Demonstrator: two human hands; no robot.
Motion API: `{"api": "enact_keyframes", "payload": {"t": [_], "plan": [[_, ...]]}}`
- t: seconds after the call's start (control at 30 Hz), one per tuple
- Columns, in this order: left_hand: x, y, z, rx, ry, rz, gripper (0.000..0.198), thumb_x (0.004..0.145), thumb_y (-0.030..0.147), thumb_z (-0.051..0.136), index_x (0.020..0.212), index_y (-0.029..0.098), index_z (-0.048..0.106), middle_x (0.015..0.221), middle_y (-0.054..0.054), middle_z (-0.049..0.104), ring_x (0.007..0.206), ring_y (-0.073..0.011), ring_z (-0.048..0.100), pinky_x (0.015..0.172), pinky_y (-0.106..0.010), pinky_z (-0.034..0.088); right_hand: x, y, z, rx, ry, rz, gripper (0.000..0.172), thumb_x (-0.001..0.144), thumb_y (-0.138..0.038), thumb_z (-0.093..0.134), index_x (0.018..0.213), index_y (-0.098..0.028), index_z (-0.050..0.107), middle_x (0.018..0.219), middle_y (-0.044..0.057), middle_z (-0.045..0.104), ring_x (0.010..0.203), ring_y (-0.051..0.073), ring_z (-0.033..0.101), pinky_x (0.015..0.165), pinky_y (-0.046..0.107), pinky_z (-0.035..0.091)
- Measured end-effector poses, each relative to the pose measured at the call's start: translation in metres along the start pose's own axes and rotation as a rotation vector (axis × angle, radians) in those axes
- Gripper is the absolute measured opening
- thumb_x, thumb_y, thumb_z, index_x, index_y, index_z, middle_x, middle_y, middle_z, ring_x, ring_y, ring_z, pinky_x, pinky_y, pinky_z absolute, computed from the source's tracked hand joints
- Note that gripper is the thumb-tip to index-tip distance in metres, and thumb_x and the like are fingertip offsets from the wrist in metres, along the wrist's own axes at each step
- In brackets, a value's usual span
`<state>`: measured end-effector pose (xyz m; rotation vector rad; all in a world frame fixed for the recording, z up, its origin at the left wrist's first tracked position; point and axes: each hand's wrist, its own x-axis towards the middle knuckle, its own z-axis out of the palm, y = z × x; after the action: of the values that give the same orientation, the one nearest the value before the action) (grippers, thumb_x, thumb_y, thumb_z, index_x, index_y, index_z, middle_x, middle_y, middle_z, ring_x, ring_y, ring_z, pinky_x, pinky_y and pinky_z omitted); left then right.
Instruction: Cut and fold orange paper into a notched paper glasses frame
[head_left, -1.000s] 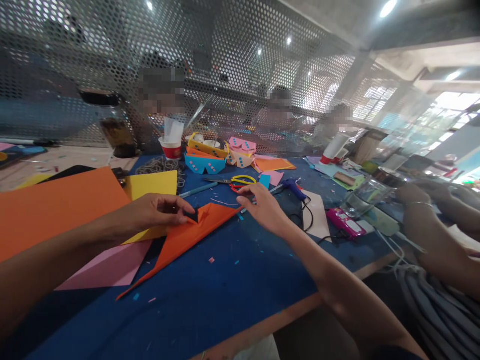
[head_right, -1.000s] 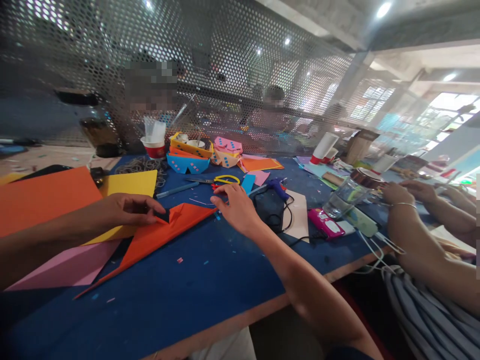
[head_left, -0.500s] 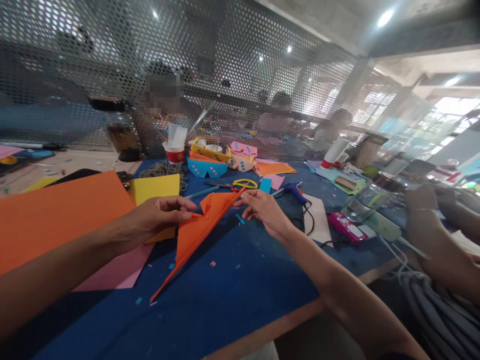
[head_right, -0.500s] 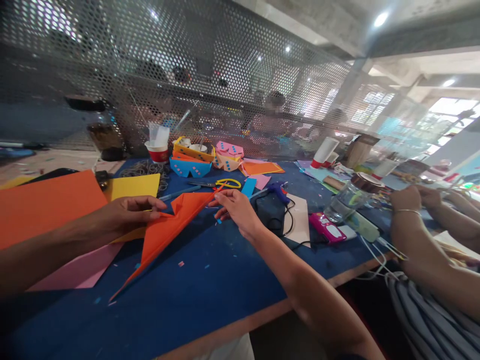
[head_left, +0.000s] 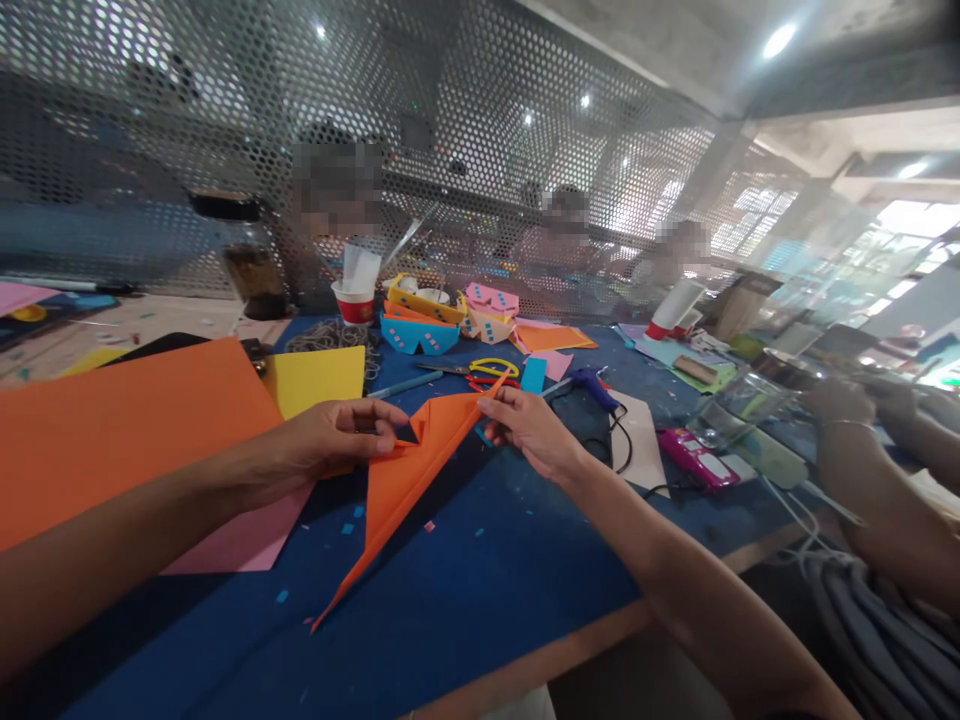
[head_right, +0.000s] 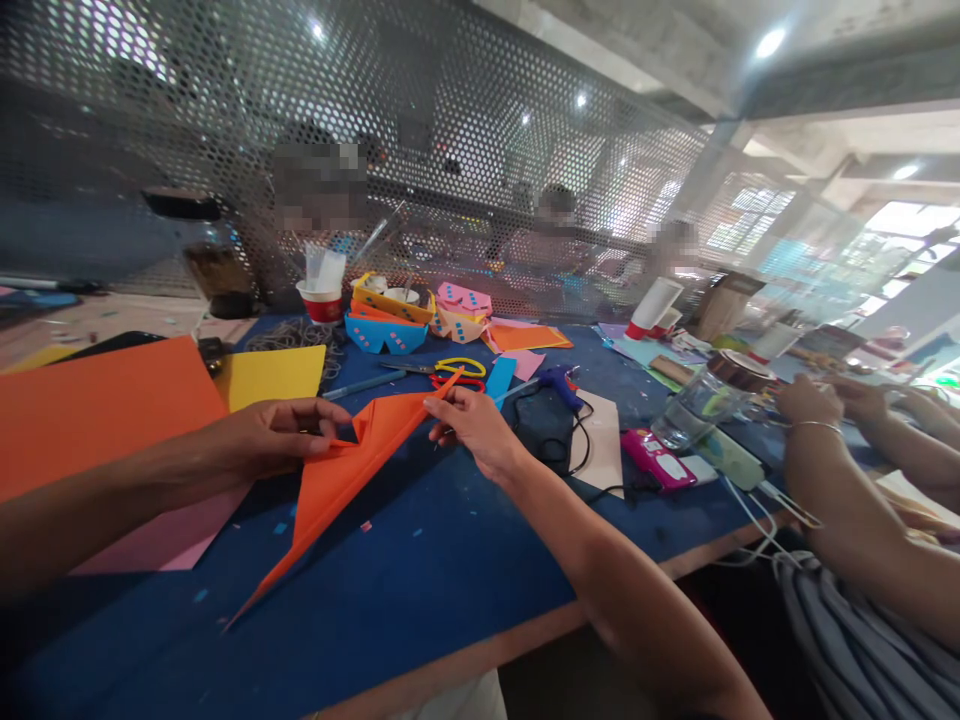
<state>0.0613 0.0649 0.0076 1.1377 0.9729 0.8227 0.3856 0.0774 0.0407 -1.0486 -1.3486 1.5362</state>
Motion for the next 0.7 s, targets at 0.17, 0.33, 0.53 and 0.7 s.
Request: {"api": "enact_keyframes", "payload": {"t": [0.17, 0.33, 0.53, 0.7], "plan": [[0.000, -0.001, -0.001, 0.026, -0.054, -0.016, 0.068, 0.061, 0.054, 0.120, 0.119, 0.031, 0.094, 0.119, -0.009, 0.094, 0.115, -0.0279, 0.090, 0.099, -0.030, 0.073, 0.000, -0.001, 0.000, -0.059, -0.028, -0.024, 0.057, 0.076, -0.064, 0.106, 0.095, -0.020, 0.077, 0.074, -0.003, 0.071, 0.065, 0.011, 0.062, 0.061, 0.025, 0.046], [-0.010, 0.005, 0.003, 0.064, -0.115, -0.070, 0.066, 0.071, 0.060, 0.115, 0.128, 0.034, 0.094, 0.128, -0.010, 0.094, 0.126, -0.0323, 0.089, 0.102, -0.033, 0.073, 0.000, -0.002, 0.001, -0.110, -0.040, -0.039, 0.047, 0.084, -0.059, 0.101, 0.097, -0.019, 0.078, 0.072, -0.003, 0.070, 0.063, 0.012, 0.062, 0.062, 0.026, 0.045], [-0.015, 0.009, 0.013, 0.198, -0.214, -0.087, 0.060, 0.082, 0.072, 0.105, 0.124, 0.031, 0.093, 0.130, -0.011, 0.093, 0.119, -0.0326, 0.088, 0.099, -0.036, 0.072, -0.001, -0.001, 0.005, -0.120, -0.066, -0.036, 0.048, 0.081, -0.057, 0.105, 0.099, -0.020, 0.080, 0.075, -0.003, 0.073, 0.062, 0.011, 0.062, 0.062, 0.024, 0.048], [-0.015, 0.008, 0.021, 0.265, -0.256, -0.077, 0.055, 0.077, 0.063, 0.111, 0.112, 0.026, 0.091, 0.105, -0.008, 0.093, 0.091, -0.0235, 0.086, 0.082, -0.028, 0.067, 0.000, 0.000, 0.011, -0.105, -0.070, -0.054, 0.056, 0.073, -0.054, 0.110, 0.106, -0.020, 0.081, 0.080, -0.004, 0.074, 0.059, 0.009, 0.060, 0.060, 0.024, 0.048]]}}
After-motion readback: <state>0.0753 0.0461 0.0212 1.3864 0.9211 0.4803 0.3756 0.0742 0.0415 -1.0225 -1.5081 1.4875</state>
